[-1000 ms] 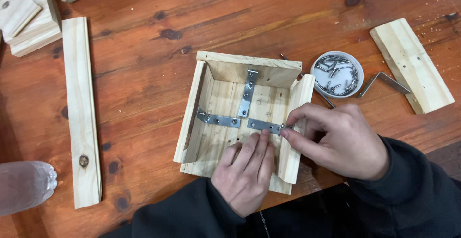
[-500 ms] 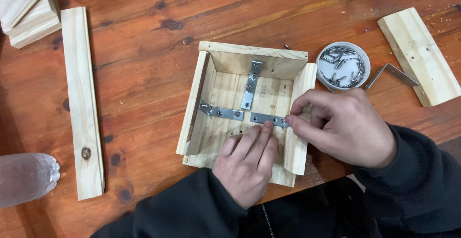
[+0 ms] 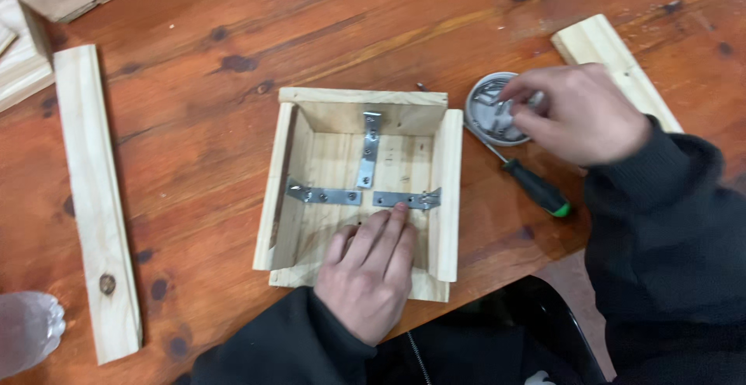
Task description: The person assembles a small wooden box by attaching metal corner brackets to wooden pieces using a screwdriver. They secure each bracket with screws, align the pieces, and continue fastening additional brackets to form the box structure.
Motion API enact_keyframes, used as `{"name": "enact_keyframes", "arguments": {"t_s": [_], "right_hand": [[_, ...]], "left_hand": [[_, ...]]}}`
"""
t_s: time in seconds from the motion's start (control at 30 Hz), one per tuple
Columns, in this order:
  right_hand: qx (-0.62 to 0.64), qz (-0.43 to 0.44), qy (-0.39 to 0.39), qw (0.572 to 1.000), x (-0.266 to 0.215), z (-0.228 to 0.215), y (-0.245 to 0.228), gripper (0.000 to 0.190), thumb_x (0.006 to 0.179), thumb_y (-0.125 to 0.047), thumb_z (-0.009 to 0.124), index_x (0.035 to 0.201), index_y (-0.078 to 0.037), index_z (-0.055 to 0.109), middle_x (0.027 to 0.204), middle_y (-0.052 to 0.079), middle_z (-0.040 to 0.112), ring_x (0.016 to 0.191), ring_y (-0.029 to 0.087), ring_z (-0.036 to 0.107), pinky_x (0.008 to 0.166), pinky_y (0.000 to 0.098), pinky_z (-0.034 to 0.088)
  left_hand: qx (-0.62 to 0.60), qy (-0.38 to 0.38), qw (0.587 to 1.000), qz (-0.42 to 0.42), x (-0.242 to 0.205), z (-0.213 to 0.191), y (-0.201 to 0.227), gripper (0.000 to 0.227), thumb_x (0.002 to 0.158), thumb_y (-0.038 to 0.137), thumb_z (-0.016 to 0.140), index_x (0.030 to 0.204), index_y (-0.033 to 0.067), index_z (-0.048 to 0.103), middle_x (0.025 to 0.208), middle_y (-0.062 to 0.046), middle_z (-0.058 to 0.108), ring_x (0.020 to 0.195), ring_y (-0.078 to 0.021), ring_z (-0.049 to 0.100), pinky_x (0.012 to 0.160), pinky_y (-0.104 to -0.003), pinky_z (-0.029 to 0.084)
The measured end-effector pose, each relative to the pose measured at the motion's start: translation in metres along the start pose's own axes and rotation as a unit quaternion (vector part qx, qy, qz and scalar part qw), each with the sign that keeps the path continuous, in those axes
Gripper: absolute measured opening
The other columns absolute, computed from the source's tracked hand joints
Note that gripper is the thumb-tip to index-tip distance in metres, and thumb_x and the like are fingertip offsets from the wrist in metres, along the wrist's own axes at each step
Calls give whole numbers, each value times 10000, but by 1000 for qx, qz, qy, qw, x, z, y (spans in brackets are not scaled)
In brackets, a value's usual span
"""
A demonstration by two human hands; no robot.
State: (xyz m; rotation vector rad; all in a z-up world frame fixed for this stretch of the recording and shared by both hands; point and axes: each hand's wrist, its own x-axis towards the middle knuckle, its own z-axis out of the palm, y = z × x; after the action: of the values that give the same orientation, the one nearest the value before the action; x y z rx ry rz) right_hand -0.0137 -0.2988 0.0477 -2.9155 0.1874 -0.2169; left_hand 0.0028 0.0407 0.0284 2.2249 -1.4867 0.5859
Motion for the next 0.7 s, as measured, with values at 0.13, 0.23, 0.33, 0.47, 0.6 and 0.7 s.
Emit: {"name": "enact_keyframes", "arguments": {"t_s": [0.13, 0.23, 0.33, 0.47, 0.6, 0.7], "right_hand": [[41, -95, -84, 991, 5, 8, 16, 279, 895, -158, 666, 1151, -147, 776, 1074, 71, 774, 918, 271, 730, 846, 426, 553], [40, -121, -90, 988, 3, 15, 17, 225, 939, -177, 669, 1128, -169, 792, 1097, 18, 745, 947, 270, 709, 805, 456, 560], [15, -130, -102, 986, 8, 25, 16, 233, 955, -201, 627, 1129, -168, 779, 1144, 13, 721, 1012, 312, 691, 842, 486, 538], [-5, -91, -168, 982, 8, 31, 20, 349, 898, -184, 637, 1232, -189, 737, 1240, -3, 672, 1068, 317, 676, 914, 482, 530], [17, -109, -157, 981, 10, 34, 25, 332, 850, -166, 676, 1172, -192, 750, 1179, 7, 690, 1057, 285, 676, 925, 436, 518], [32, -84, -100, 991, 6, 28, 27, 257, 937, -167, 615, 1130, -207, 781, 1125, 1, 731, 994, 303, 696, 839, 454, 544]], "left_hand": [[23, 16, 1000, -4, 0, 2, 2, 287, 999, 117, 476, 1108, 85, 740, 1289, -91, 722, 1122, -233, 658, 858, -389, 472], [26, 1, 1000, -6, -2, 5, 3, 288, 982, 140, 489, 1135, 95, 729, 1310, -80, 709, 1150, -229, 648, 873, -409, 484], [34, -9, 999, -14, -2, 3, 3, 285, 980, 167, 499, 1151, 115, 721, 1326, -69, 698, 1160, -226, 641, 892, -417, 476], [33, 2, 999, -7, -3, 5, 3, 272, 995, 165, 505, 1141, 97, 725, 1312, -82, 703, 1148, -241, 647, 890, -436, 480], [33, -4, 999, -8, -3, 4, 3, 281, 988, 173, 489, 1138, 108, 717, 1316, -69, 702, 1158, -231, 642, 886, -429, 479], [39, -10, 999, -2, -3, 7, 3, 316, 957, 169, 462, 1148, 107, 707, 1339, -67, 692, 1171, -229, 635, 886, -421, 478]]}}
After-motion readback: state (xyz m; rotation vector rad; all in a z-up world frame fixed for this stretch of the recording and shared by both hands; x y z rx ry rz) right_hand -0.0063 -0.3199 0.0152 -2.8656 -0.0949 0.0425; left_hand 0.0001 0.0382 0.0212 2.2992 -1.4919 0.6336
